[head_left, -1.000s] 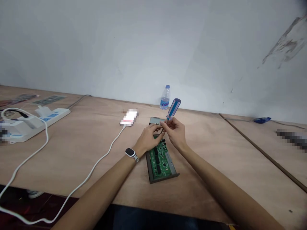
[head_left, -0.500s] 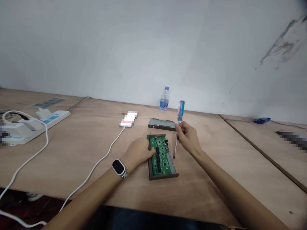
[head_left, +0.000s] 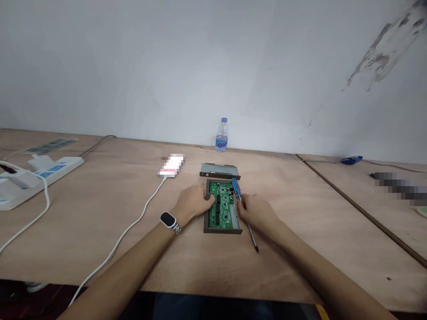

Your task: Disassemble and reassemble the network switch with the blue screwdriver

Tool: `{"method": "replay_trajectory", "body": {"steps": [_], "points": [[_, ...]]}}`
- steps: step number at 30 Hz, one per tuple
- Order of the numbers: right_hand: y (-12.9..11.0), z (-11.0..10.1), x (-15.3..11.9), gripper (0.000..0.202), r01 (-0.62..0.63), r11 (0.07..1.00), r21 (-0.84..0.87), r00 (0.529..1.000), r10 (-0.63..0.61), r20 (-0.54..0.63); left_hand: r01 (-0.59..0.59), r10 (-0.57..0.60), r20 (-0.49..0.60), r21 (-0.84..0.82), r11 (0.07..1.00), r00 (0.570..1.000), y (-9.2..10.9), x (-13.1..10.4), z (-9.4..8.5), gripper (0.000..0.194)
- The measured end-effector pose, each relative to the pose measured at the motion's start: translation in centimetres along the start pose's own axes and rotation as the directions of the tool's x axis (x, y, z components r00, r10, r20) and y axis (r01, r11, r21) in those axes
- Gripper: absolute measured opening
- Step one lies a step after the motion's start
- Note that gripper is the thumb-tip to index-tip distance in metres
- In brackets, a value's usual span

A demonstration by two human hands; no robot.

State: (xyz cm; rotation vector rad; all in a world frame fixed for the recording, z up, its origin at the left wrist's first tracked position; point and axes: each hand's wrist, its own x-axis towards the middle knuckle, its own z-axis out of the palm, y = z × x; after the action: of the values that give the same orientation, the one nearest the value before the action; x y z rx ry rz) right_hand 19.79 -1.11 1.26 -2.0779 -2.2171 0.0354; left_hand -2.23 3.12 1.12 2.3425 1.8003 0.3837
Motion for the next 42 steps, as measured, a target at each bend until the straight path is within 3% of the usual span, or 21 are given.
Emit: {"method": "replay_trajectory", "body": {"steps": [7,10,13,15,18,21,24,28,32,34,37,39,42], "points": [[-0.1,-1.9,1.1,0.040,0.026,1.000,-0.011,0.999,-0.026,0.028,0.035,-0.035,0.017,0.013,0.999,0.999,0.1,-0.3,0.2,0.043],[-1.3,-3.2,4.1,0.032,0.057,0.997,-0.048,0.996,-0.060,-0.064,0.045,-0.045,0.017,-0.002,0.999,0.999,0.4,-0.5,0.0,0.040],[-2.6,-3.5,8.3,0.030,0.197,0.978,-0.063,0.967,-0.205,-0.150,0.059,-0.059,0.008,-0.022,0.998,0.998,0.6,-0.7,-0.2,0.035],[-3.2,-2.9,11.1,0.033,0.270,0.963,-0.020,0.960,-0.270,-0.072,0.065,-0.065,-0.010,-0.039,0.997,0.998,0.7,-0.8,-0.2,0.031],[-3.4,-1.7,14.1,0.022,0.297,0.954,0.051,0.954,-0.299,0.030,0.042,-0.047,-0.054,-0.092,0.995,0.997,0.7,-0.9,-0.1,0.027],[-2.8,-1.6,15.0,0.022,0.328,0.938,0.111,0.943,-0.332,0.020,0.003,-0.023,-0.109,-0.184,0.983,0.994,0.6,-0.9,0.1,0.024],[-1.8,-3.2,13.9,0.032,0.349,0.925,0.150,0.935,-0.334,-0.119,-0.042,-0.010,-0.165,-0.307,0.951,0.986,0.6,-0.7,0.5,0.023],[-0.1,-6.1,10.1,0.031,0.465,0.846,0.260,0.804,-0.280,-0.525,-0.066,-0.058,-0.208,-0.542,0.838,0.976,0.4,0.0,1.4,0.017],[1.0,-6.2,5.4,0.035,0.469,0.846,0.252,0.683,-0.167,-0.711,-0.073,-0.130,-0.195,-0.781,0.620,0.972,0.0,0.6,2.7,0.044],[1.3,-5.1,3.5,0.038,0.468,0.833,0.296,0.686,-0.130,-0.716,-0.111,-0.130,-0.201,-0.859,0.500,0.971,0.0,0.7,3.1,0.053],[1.5,-3.3,1.8,0.044,0.370,0.776,0.511,0.762,0.061,-0.645,-0.180,-0.099,-0.234,-0.906,0.384,0.967,0.2,0.6,3.3,0.061],[1.5,-2.7,1.2,0.047,0.340,0.649,0.681,0.814,0.161,-0.559,-0.204,-0.099,-0.255,-0.911,0.357,0.962,0.3,0.5,3.2,0.062],[1.7,-2.6,1.2,0.048,0.339,0.431,0.836,0.850,0.239,-0.469,-0.231,-0.120,-0.291,-0.903,0.362,0.949,0.4,0.4,2.9,0.060]]}}
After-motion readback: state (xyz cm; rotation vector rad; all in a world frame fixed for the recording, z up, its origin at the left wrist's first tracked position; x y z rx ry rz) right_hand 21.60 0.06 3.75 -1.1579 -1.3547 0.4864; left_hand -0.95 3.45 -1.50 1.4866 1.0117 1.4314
